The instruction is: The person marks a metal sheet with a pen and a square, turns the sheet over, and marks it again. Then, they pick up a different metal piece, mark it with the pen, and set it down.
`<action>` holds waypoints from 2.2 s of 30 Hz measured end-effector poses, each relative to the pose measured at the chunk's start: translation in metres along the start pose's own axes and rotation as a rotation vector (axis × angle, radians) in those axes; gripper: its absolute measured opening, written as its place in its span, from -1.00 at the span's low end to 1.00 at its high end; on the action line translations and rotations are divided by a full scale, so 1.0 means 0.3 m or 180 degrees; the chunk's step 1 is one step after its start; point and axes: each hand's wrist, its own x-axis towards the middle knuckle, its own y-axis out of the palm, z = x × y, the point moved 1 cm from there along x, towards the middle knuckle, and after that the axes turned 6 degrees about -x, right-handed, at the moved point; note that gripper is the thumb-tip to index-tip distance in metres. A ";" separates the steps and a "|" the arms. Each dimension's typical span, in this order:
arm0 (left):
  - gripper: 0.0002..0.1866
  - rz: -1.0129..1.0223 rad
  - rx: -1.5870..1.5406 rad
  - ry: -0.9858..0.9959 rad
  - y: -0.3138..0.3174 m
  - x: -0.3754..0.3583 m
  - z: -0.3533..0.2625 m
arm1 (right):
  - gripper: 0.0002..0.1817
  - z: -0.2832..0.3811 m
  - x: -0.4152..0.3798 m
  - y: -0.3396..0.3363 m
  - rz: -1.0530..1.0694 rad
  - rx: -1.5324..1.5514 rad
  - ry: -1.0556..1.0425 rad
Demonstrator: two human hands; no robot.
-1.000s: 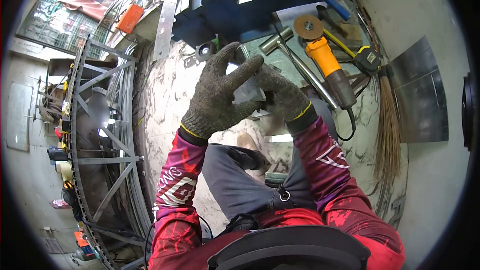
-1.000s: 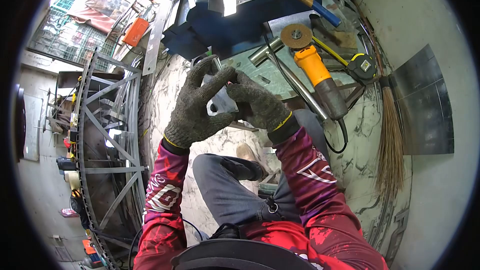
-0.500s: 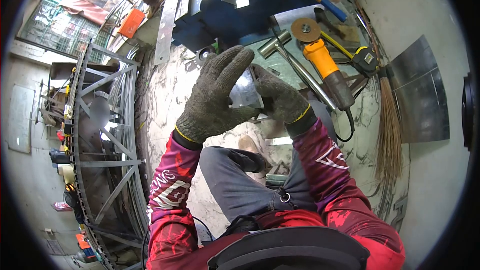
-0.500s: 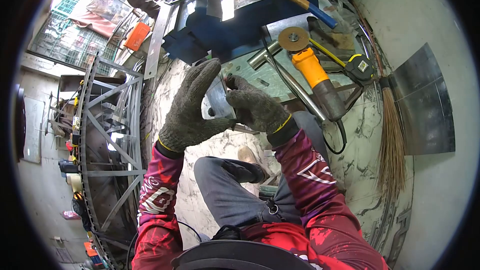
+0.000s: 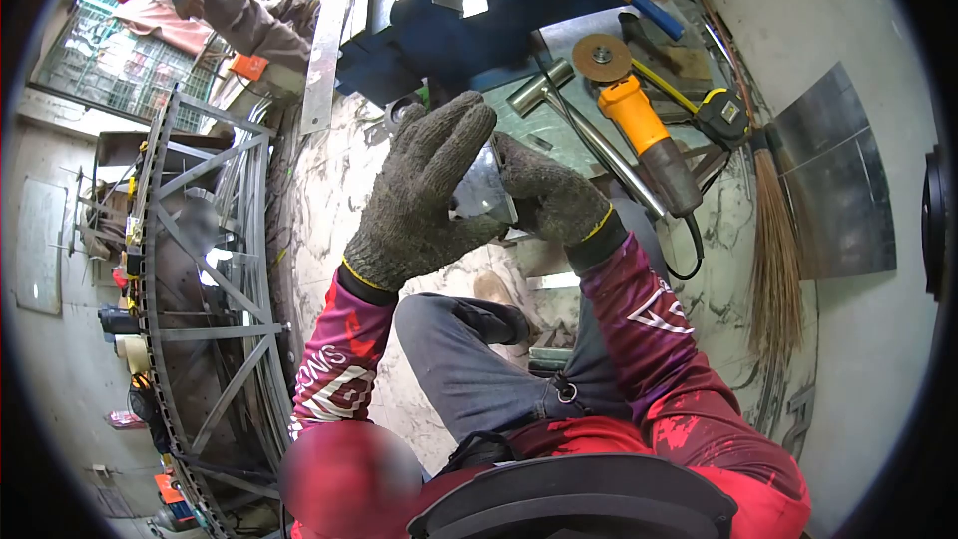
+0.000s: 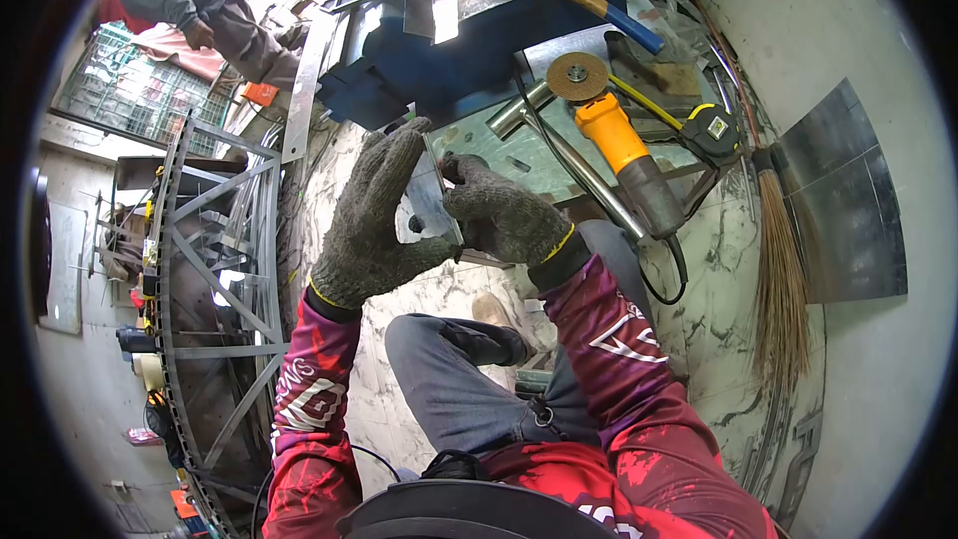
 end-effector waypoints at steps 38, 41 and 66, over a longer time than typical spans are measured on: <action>-0.40 -0.2460 -0.1756 -0.3336 0.185 -0.332 0.303 | -0.37 0.134 -0.075 0.005 -0.1407 -0.1466 -0.1921; -0.16 -0.1409 -0.0915 -0.3842 0.189 -0.282 0.323 | -0.45 0.096 -0.046 0.007 -0.1598 -0.1700 -0.1924; -0.32 0.1223 0.0923 -0.1841 0.339 0.043 0.362 | -0.77 0.186 -0.097 -0.052 -0.2909 -0.1393 -0.2099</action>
